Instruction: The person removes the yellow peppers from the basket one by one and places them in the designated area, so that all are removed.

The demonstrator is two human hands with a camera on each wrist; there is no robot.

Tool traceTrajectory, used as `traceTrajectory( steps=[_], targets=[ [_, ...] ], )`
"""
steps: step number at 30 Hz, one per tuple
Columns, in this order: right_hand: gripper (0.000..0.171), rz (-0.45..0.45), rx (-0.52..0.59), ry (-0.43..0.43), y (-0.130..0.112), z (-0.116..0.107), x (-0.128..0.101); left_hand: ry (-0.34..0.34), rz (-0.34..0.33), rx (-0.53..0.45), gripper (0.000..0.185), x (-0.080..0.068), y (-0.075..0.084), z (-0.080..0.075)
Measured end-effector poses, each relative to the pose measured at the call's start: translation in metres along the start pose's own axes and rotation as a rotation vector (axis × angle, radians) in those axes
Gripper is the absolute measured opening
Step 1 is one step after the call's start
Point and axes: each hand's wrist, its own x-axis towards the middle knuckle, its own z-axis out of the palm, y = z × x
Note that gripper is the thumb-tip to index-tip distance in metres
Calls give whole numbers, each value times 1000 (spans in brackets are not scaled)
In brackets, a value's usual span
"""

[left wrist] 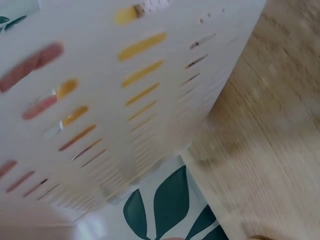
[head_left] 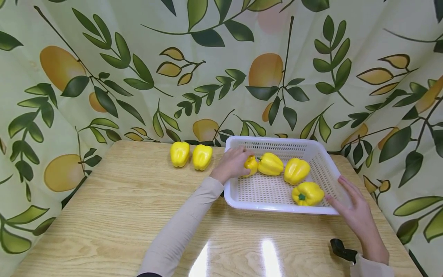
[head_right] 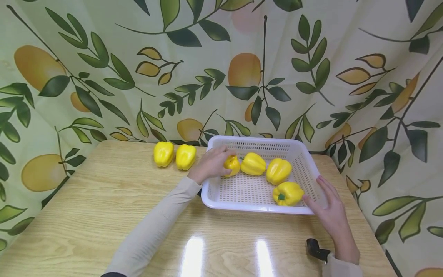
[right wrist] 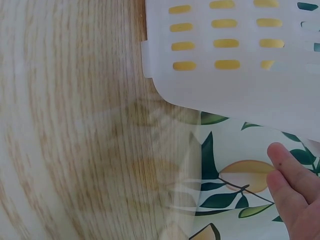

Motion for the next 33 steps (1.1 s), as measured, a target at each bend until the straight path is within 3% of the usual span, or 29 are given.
traceTrajectory(
  steps=[6, 13, 22, 29, 33],
  targets=[
    [83, 18, -1, -1, -1, 0, -1, -14, 23, -18, 63, 0, 0, 1],
    [83, 12, 2, 6, -1, 0, 0, -10, 34, -27, 48, -1, 0, 1],
    [83, 16, 13, 4, 0, 1, 0, -62, 14, 42, 66, -1, 1, 2],
    [82, -5, 14, 5, 1, 1, 0, -61, 37, 118, 66, 0, 2, 5],
    [82, -2, 12, 3, 1, 1, 0, -47, 50, 95, 64, -1, 1, 5]
  ],
)
